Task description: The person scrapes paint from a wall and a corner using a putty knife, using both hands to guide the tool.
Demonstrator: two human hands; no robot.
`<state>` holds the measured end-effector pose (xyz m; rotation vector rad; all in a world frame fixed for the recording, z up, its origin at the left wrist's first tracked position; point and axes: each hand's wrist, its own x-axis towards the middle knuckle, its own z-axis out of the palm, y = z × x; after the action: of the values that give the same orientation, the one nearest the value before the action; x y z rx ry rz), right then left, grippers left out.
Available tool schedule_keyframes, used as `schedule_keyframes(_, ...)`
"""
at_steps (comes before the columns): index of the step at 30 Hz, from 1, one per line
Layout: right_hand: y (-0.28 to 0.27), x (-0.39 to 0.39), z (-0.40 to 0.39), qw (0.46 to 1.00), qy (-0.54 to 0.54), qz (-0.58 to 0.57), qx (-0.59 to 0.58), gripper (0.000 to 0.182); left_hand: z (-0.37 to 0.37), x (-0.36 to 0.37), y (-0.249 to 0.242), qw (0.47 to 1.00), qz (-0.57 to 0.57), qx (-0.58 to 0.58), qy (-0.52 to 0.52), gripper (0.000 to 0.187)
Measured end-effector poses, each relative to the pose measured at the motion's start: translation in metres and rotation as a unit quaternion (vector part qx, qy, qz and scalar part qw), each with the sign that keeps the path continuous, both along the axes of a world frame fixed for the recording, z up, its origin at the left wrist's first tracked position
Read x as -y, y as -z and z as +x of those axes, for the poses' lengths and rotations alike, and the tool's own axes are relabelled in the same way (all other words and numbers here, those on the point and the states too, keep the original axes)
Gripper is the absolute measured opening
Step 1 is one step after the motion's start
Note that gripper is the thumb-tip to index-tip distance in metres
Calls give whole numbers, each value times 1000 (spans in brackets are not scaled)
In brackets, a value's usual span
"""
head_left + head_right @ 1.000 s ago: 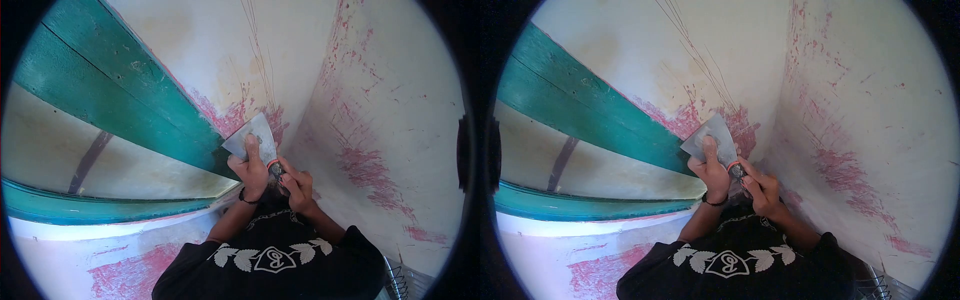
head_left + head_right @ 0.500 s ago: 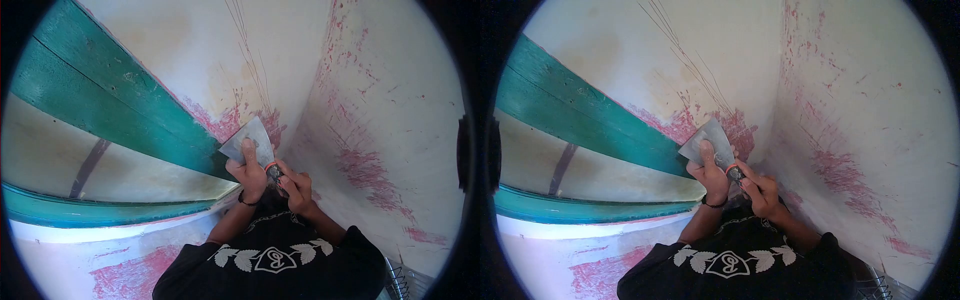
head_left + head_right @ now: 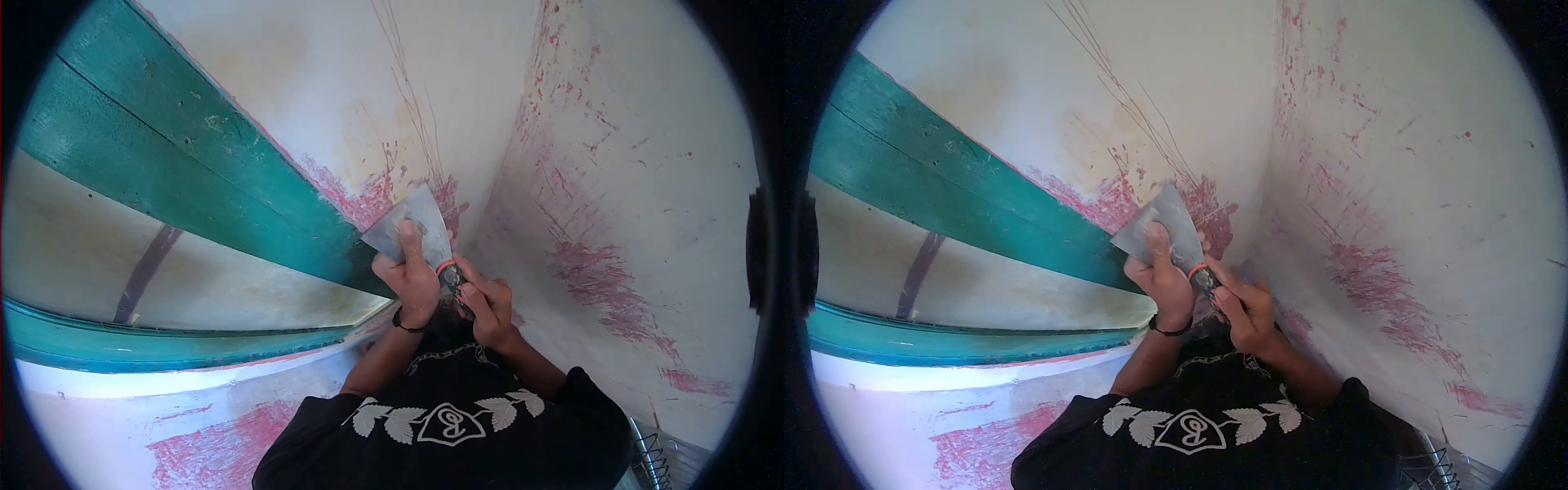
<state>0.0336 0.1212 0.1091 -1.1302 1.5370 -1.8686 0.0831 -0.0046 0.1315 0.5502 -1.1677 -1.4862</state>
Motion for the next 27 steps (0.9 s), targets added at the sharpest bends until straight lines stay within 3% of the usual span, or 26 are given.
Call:
schedule_keyframes(5, 4, 2, 8, 1000, 14, 4, -6, 43, 4, 5, 11, 1000, -15, 12, -6, 34)
schedule_keyframes(8, 8, 2, 8, 1000, 11, 4, -5, 44, 4, 0, -6, 1000, -20, 1, -14, 33)
schedule_keyframes(11, 7, 3, 8, 982, -45, -36, 179, 45, -3, 10, 1, 996, -66, 16, -51, 32)
schedule_keyframes(15, -14, 5, 10, 986, -38, -75, 141, 44, -5, 18, -25, 996, -84, 13, -11, 30)
schedule_keyframes(18, -12, 1, 3, 996, -19, -53, 63, 44, -8, 8, -12, 999, -19, -19, -34, 30)
schedule_keyframes(21, 2, -13, 6, 999, -14, -35, 24, 43, 2, -10, -12, 996, 63, -61, 11, 31)
schedule_keyframes(24, 17, -12, 13, 999, 4, -42, -9, 43, 3, -4, 3, 997, 54, -51, -15, 31)
schedule_keyframes(27, 15, -1, 13, 998, 24, -58, -19, 43, -1, 11, 9, 996, -59, -19, -57, 24)
